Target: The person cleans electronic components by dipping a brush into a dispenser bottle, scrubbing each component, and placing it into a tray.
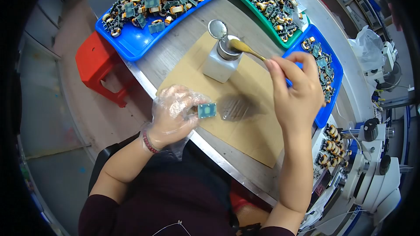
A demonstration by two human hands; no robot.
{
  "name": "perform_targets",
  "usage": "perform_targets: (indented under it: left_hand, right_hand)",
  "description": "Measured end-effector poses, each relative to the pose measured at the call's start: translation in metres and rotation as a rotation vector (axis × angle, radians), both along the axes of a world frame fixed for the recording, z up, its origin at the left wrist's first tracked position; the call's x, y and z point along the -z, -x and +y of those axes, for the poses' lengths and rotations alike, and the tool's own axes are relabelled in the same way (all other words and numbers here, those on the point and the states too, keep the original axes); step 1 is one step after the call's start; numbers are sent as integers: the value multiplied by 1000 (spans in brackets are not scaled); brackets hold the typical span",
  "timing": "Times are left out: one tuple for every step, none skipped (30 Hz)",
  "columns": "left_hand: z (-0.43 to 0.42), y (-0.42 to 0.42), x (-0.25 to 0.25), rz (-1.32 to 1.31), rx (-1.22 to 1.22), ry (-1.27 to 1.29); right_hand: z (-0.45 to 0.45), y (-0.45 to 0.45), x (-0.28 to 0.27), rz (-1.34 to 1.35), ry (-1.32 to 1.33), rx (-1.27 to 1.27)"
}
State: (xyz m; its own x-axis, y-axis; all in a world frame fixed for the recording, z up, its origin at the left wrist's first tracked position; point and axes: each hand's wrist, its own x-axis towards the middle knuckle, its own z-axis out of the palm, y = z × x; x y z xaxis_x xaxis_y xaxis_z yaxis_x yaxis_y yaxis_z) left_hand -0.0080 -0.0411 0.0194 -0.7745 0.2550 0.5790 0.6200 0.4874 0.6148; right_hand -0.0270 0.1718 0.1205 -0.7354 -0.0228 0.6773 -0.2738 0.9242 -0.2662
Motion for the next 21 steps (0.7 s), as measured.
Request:
perform_targets:
  left_hand:
    - [-1,0,-2,-8,0,22]
    - [-1,-1,-3,-16,0,45]
    - [-1,0,-1,-21,0,41]
    - [-1,0,2,-3,14,53]
    - [-2,0,4,13,28,66]
    - [-1,0,5,2,29,65]
    - [0,1,5,-10,33,59]
    - [0,2,4,-19,39,55]
    - [0,2,4,-22,40,59]
    - [1,3,5,-23,50,54]
    - [1,2,5,-23,61,51]
    - [1,2,3,-26,67,62]
    - [1,1,1,-39,53,67]
    - [1,1,-1,-48,39,71]
    - [1,2,-1,-45,48,78]
    - [1,3,0,-39,67,63]
    - [2,4,1,-35,81,48]
    - [1,5,0,-38,82,56]
    - [1,6,-2,-84,95,99]
    - [0,7,-4,-131,115,148]
    - [0,8,-1,-88,107,140]
  right_hand:
    - [4,-7,0,-34,54,21]
    - [7,-16,0,-69,109,43]
    - [12,-26,2,-59,139,-4]
    - [15,-35,6,-53,154,-32]
    - [18,-45,11,-49,170,-60]
    - [15,-55,18,-99,229,-69]
    - [16,-63,29,-143,270,-106]
    - [8,-69,40,-158,266,-124]
    - [1,-72,48,-187,222,-154]
    - [-9,-73,52,-271,153,-156]
    - [-15,-75,56,-355,87,-158]
    - [-10,-71,71,-334,120,-184]
    - [3,-67,85,-276,181,-166]
    - [19,-64,91,-215,240,-147]
    - [28,-66,70,-343,103,58]
    - [38,-66,69,-331,156,66]
    - [35,-67,71,-295,294,-37]
    - [23,-69,70,-263,437,-136]
    - [7,-68,66,-274,350,-202]
    - [1,-66,69,-348,184,-251]
    - [4,-65,76,-389,318,-248]
